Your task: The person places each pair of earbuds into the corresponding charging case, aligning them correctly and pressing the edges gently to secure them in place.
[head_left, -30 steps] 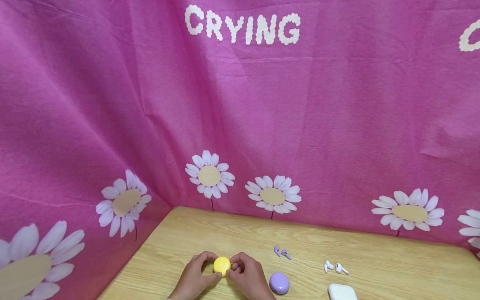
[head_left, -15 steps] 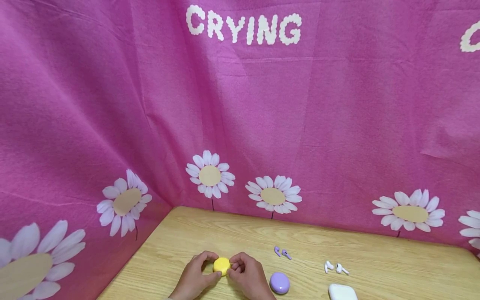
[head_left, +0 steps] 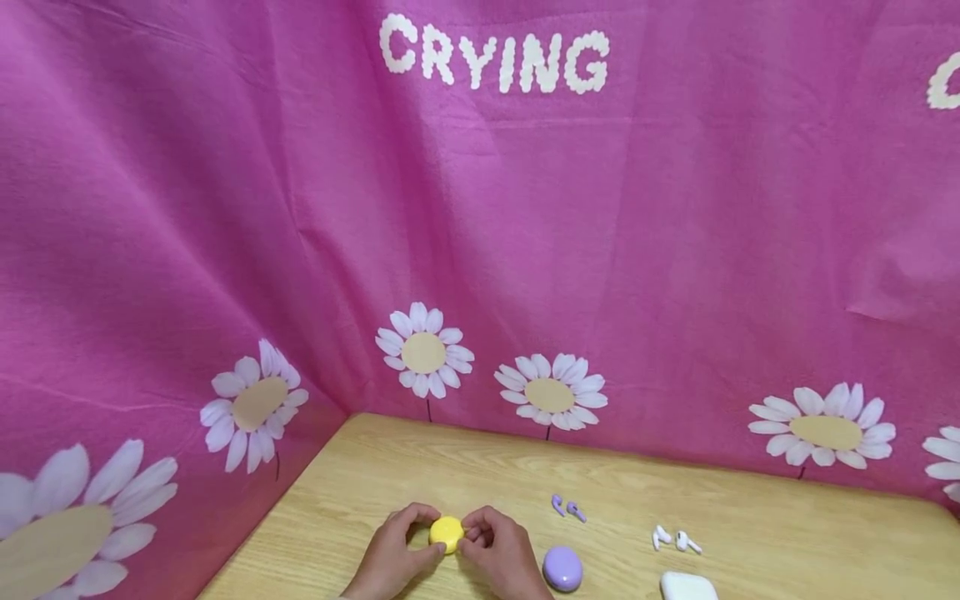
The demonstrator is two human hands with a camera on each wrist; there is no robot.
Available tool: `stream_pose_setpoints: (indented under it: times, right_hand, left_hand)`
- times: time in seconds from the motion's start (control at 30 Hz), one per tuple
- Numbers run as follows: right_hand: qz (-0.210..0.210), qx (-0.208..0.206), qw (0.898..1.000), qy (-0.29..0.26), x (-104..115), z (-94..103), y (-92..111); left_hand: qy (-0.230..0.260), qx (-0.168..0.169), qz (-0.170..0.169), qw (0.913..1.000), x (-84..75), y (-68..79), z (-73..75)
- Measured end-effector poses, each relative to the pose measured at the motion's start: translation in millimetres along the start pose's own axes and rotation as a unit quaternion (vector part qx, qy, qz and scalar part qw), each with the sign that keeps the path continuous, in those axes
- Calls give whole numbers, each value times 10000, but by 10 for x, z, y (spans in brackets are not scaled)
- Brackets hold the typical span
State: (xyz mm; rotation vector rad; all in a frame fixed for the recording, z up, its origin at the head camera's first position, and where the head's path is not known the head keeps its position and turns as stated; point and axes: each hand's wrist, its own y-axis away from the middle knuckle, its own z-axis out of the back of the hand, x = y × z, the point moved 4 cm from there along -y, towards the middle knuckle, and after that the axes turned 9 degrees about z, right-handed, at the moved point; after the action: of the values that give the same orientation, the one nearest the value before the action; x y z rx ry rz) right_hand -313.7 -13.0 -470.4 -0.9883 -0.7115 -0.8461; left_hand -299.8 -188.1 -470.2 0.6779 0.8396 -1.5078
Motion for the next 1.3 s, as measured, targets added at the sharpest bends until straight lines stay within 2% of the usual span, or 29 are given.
stream_pose_setpoints:
  times: [0.27, 0.53, 0.67, 0.8, 0.97, 1.1, 1.3]
  right_hand:
    - [-86, 13, 9999, -117, -59, -12, 85]
    - [-38, -21, 9999, -117, -64, -61, 84]
    - [-133, -109, 9996, -203, -48, -64, 96]
    - [-161, -237, 9990, -332, -25, -45, 71]
    - [-99, -532, 9970, -562, -4, 16, 7]
    - [-238, -777, 9933, -824, -9, 53, 6]
    - [-409, -1007, 9878, -1111, 12, 83, 12]
  left_hand:
    - [-38, 7, 280, 9996, 38, 45, -67]
    - [-151, -123, 147, 9997, 87, 70, -29]
    - [-115, -105, 247, 9996, 99, 69, -18]
    - [131, -154, 367, 9991, 86, 40, 6]
    - [427, -345, 242, 9982, 34, -20, 24]
    - [566, -534, 181, 9968, 7, -30, 25]
    - [946, -832, 266, 9917, 6, -34, 47]
